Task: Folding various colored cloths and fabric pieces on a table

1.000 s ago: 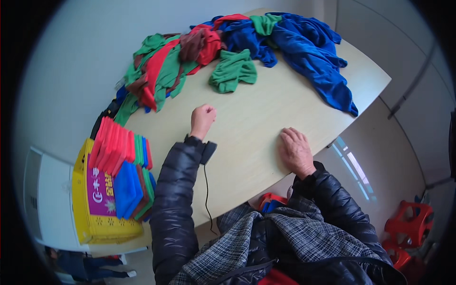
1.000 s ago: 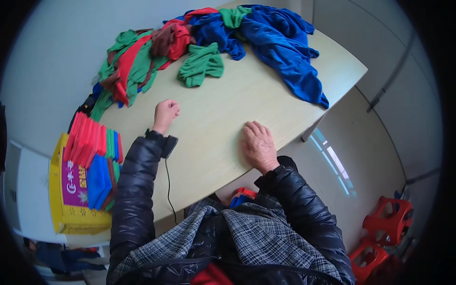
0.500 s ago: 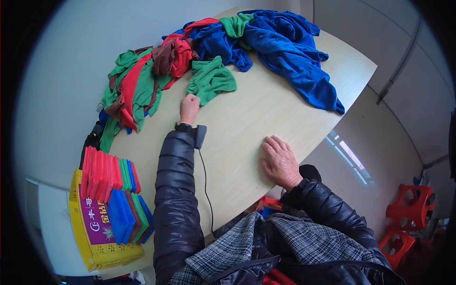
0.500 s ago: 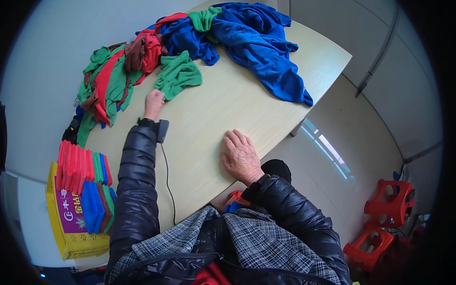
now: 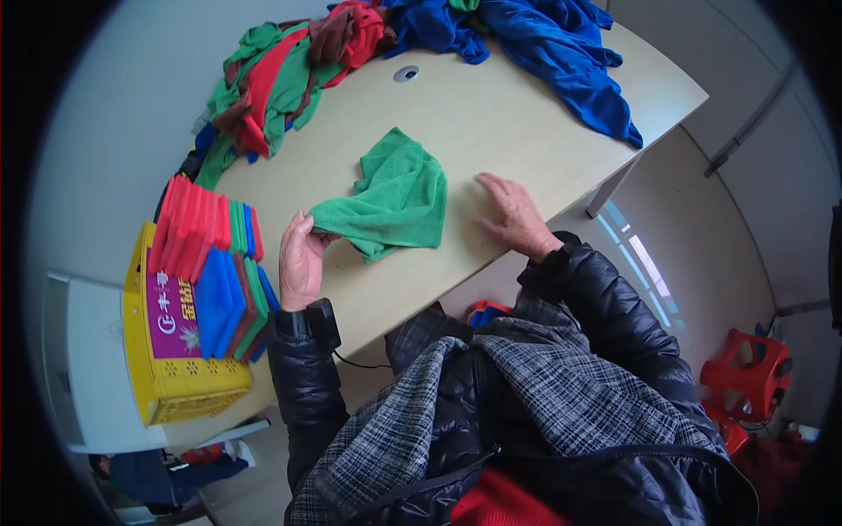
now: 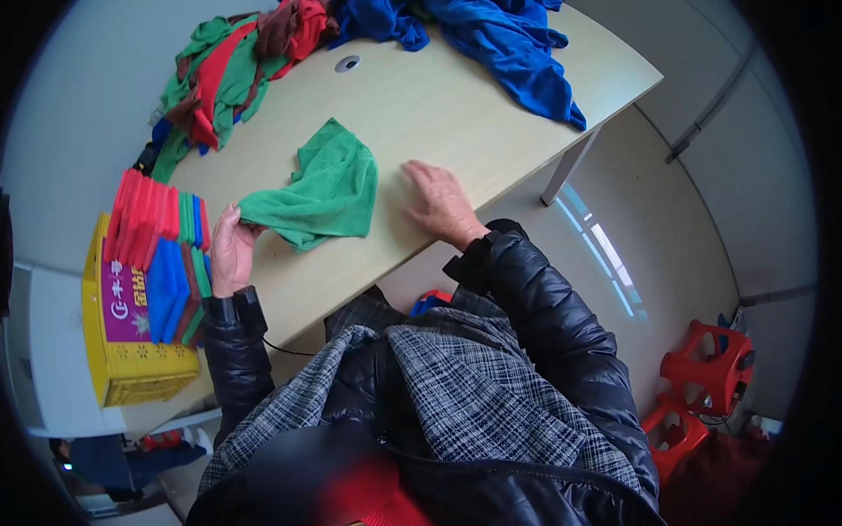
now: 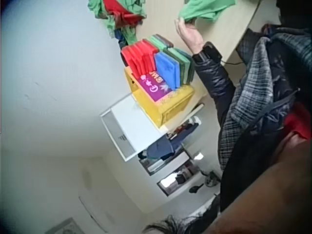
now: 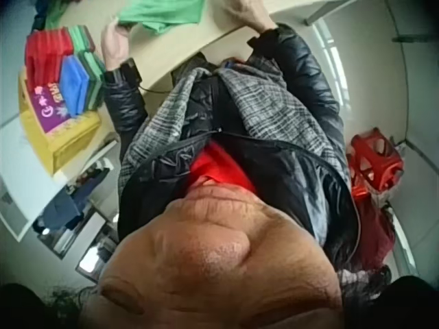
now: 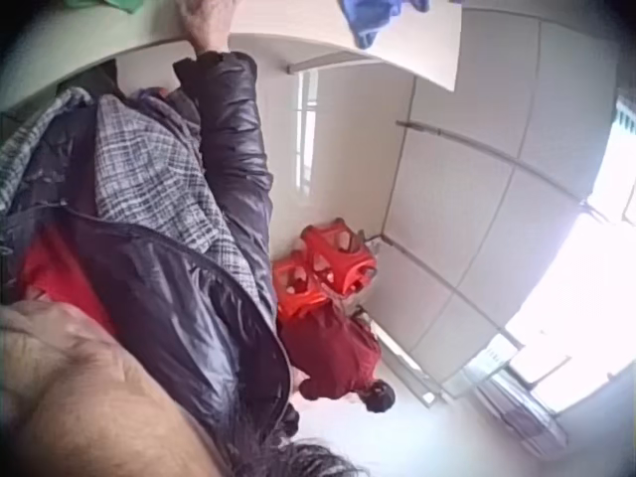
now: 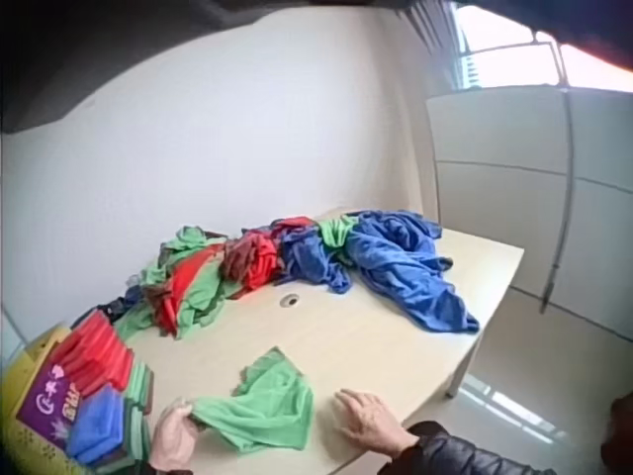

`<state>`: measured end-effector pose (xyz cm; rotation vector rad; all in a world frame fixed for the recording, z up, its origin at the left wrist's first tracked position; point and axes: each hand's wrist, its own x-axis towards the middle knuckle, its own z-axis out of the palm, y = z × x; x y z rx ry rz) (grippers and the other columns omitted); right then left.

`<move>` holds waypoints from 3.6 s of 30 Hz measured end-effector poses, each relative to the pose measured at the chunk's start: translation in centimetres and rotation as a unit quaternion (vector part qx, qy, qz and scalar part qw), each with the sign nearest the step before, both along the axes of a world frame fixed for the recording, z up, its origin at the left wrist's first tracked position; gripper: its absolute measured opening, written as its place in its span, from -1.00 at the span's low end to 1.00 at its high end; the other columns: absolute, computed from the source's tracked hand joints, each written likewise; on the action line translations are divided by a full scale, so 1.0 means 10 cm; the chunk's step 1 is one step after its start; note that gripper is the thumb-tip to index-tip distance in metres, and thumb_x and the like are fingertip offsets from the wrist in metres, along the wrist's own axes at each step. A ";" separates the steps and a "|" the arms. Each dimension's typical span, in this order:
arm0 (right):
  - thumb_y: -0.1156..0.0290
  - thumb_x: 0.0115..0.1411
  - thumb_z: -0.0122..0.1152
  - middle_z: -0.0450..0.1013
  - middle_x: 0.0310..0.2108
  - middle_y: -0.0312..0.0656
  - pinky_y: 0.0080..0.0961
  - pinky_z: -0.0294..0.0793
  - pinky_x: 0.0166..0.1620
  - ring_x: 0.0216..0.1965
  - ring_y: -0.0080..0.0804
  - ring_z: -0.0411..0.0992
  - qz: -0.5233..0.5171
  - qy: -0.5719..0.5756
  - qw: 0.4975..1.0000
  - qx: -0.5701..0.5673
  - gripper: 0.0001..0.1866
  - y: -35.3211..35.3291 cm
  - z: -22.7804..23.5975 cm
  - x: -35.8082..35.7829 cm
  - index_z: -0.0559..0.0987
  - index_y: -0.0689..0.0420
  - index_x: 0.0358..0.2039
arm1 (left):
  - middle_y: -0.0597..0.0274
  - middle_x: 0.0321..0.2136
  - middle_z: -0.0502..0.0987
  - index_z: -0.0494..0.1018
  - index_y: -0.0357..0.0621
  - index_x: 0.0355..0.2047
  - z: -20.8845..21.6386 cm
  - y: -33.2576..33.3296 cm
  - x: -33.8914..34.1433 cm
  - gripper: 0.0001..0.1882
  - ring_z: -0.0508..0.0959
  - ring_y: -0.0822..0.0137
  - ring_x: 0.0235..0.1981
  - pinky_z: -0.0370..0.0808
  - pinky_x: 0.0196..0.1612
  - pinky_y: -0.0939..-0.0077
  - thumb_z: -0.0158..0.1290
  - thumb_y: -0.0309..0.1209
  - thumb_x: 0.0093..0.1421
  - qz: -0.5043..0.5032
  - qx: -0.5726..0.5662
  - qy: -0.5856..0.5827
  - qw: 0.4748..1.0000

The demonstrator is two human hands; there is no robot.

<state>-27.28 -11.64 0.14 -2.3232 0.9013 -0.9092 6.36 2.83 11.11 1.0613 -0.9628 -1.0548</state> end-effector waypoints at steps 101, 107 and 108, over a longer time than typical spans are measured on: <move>0.40 0.37 0.10 0.52 -0.42 -0.32 -0.68 0.49 -0.38 -0.47 -0.62 0.47 0.077 -0.308 0.947 0.055 -0.80 0.20 3.46 -0.27 0.61 0.25 -0.17 | 0.15 -0.41 0.61 0.56 -0.23 -0.20 -0.13 0.01 -1.97 -0.77 0.62 0.32 -0.33 0.54 -0.17 0.47 0.28 -0.42 0.14 -0.057 -0.057 -0.288 0.954; 0.40 0.38 0.09 0.51 -0.43 -0.31 -0.68 0.49 -0.40 -0.48 -0.62 0.47 0.083 -0.338 0.938 0.002 -0.79 0.26 3.74 -0.37 0.61 0.24 -0.15 | 0.18 -0.13 0.63 0.52 -0.28 0.02 -0.22 -0.02 -1.75 -0.64 0.60 0.39 -0.11 0.54 -0.05 0.44 0.23 -0.41 0.24 -0.299 0.152 -0.198 0.921; 0.40 0.38 0.08 0.51 -0.44 -0.31 -0.67 0.49 -0.40 -0.48 -0.62 0.47 0.065 -0.360 0.931 -0.011 -0.79 0.23 3.74 -0.42 0.61 0.25 -0.16 | 0.18 -0.13 0.63 0.52 -0.28 0.02 -0.28 0.03 -1.66 -0.64 0.60 0.39 -0.11 0.54 -0.05 0.44 0.23 -0.41 0.24 -0.298 0.153 -0.201 0.921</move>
